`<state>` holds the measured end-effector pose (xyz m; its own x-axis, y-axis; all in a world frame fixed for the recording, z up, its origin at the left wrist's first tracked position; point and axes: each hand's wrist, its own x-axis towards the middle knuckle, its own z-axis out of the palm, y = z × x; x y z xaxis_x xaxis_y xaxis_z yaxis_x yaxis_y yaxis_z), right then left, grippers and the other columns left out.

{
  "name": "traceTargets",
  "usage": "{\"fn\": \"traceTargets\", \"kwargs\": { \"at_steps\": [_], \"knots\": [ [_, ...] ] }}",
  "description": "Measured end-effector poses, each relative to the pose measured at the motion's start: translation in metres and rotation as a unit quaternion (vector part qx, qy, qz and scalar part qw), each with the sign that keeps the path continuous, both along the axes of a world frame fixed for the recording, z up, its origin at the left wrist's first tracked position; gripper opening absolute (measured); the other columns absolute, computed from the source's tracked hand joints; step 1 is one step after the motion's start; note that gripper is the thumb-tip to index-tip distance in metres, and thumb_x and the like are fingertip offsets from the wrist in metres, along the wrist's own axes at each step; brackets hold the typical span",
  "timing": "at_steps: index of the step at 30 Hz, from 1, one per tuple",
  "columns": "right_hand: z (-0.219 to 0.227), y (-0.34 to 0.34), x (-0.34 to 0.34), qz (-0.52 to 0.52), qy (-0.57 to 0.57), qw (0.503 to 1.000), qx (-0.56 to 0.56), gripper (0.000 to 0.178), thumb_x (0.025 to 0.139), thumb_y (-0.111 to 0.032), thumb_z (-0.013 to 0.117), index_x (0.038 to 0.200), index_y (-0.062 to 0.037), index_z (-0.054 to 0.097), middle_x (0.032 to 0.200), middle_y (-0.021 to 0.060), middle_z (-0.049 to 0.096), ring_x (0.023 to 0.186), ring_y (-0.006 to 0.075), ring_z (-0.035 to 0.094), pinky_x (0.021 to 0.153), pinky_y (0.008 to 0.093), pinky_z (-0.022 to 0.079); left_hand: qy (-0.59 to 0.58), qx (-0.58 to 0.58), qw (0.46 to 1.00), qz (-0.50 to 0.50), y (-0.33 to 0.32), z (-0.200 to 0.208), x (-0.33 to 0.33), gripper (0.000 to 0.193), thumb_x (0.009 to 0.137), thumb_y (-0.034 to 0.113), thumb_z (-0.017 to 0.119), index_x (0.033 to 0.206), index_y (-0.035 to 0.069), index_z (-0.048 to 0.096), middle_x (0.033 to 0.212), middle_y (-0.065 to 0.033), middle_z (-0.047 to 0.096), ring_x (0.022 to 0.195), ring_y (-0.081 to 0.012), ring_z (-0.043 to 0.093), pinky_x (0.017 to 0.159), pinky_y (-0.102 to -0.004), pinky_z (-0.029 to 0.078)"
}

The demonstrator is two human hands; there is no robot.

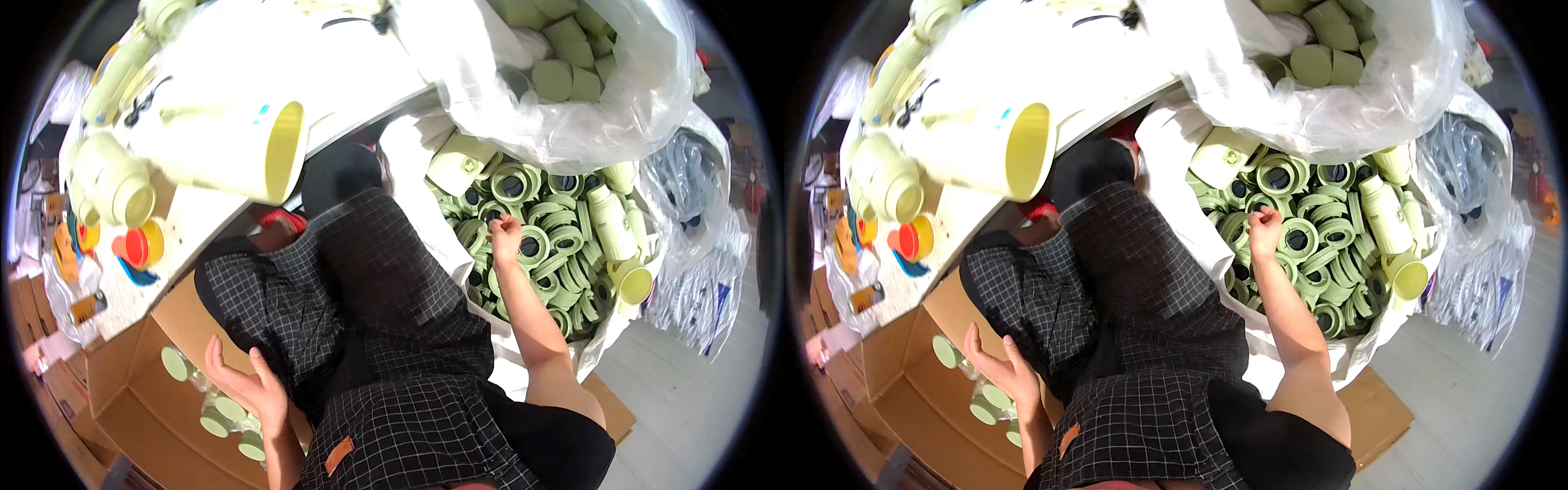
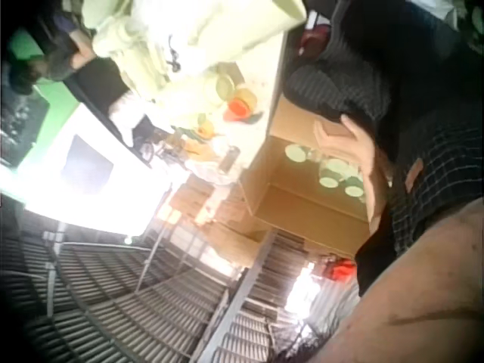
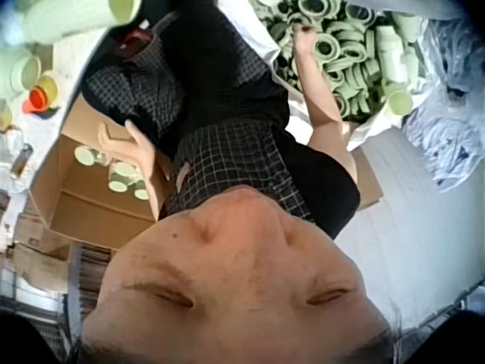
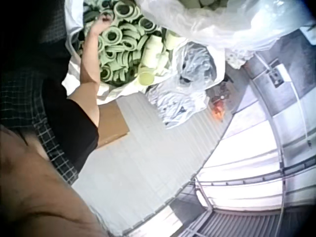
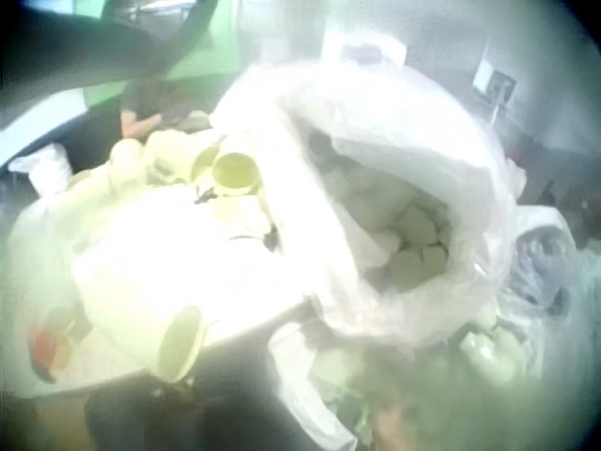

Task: The person places items into plastic bags, puts the bagged items into a cardboard box, and then assembles and tapes a new cardboard box.

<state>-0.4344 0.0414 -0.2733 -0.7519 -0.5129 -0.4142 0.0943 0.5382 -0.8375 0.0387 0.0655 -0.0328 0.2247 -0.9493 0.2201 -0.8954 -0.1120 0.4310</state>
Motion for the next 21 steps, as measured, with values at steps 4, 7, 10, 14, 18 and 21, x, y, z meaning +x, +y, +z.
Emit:
{"fn": "traceTargets", "kwargs": {
  "at_steps": [4, 7, 10, 14, 18, 21],
  "knots": [
    [-0.080, -0.036, -0.004, 0.025, 0.025, 0.997, 0.070, 0.066, 0.084, -0.022, 0.077, 0.134, 0.0060, 0.045, 0.100, 0.0060, 0.062, 0.078, 0.0162, 0.061, 0.062, 0.0294, 0.051, 0.111, 0.028, 0.986, -0.118, -0.060, 0.002, -0.050, 0.050, 0.092, 0.008, 0.059, 0.139, -0.001, 0.043, 0.135, -0.0171, 0.050, 0.128, -0.0298, 0.046, 0.112, -0.0421, 0.033],
    [-0.093, -0.109, 0.026, -0.126, -0.271, 0.938, 0.176, 0.089, 0.081, -0.055, 0.076, 0.143, 0.0003, 0.044, 0.125, 0.0178, 0.060, 0.093, 0.0298, 0.063, 0.076, 0.0368, 0.054, 0.228, 0.244, 0.912, -0.238, -0.097, -0.009, -0.068, 0.047, 0.091, 0.005, 0.057, 0.137, 0.002, 0.047, 0.130, -0.0133, 0.057, 0.123, -0.0256, 0.053, 0.108, -0.0393, 0.039],
    [-0.129, -0.126, 0.026, -0.304, -0.454, 0.833, -0.088, 0.059, 0.094, -0.053, 0.064, 0.137, -0.0149, 0.051, 0.136, 0.0135, 0.053, 0.105, 0.0329, 0.061, 0.087, 0.0482, 0.055, 0.362, 0.209, 0.886, -0.198, -0.114, -0.019, -0.099, 0.058, 0.092, 0.005, 0.056, 0.147, 0.003, 0.036, 0.147, -0.0138, 0.045, 0.127, -0.0254, 0.052, 0.108, -0.0399, 0.038],
    [-0.091, -0.112, 0.005, -0.421, -0.398, 0.808, -0.108, 0.031, 0.097, -0.031, 0.066, 0.118, -0.0097, 0.058, 0.109, 0.0102, 0.063, 0.089, 0.0260, 0.062, 0.064, 0.0333, 0.058, 0.336, 0.061, 0.938, 0.056, -0.135, -0.035, -0.051, 0.047, 0.100, 0.013, 0.055, 0.142, -0.003, 0.042, 0.138, -0.0174, 0.053, 0.129, -0.0240, 0.052, 0.105, -0.0345, 0.041],
    [-0.057, 0.000, -0.073, -0.225, -0.395, 0.860, -0.231, 0.025, 0.099, -0.024, 0.061, 0.117, -0.0068, 0.059, 0.107, 0.0044, 0.066, 0.083, 0.0143, 0.062, 0.071, 0.0257, 0.053, 0.344, 0.114, 0.928, -0.085, -0.124, -0.018, -0.043, 0.020, 0.099, 0.007, 0.055, 0.117, -0.001, 0.059, 0.109, -0.0077, 0.063, 0.099, -0.0168, 0.059, 0.092, -0.0302, 0.047],
    [0.058, 0.033, -0.058, -0.003, -0.234, 0.945, -0.228, 0.043, 0.099, -0.018, 0.060, 0.138, 0.0001, 0.052, 0.133, 0.0097, 0.062, 0.119, 0.0220, 0.060, 0.105, 0.0398, 0.044, 0.394, 0.206, 0.870, -0.211, -0.087, -0.009, -0.076, 0.013, 0.090, -0.004, 0.058, 0.102, -0.001, 0.064, 0.099, -0.0087, 0.066, 0.092, -0.0193, 0.063, 0.085, -0.0310, 0.049]
  ]
}}
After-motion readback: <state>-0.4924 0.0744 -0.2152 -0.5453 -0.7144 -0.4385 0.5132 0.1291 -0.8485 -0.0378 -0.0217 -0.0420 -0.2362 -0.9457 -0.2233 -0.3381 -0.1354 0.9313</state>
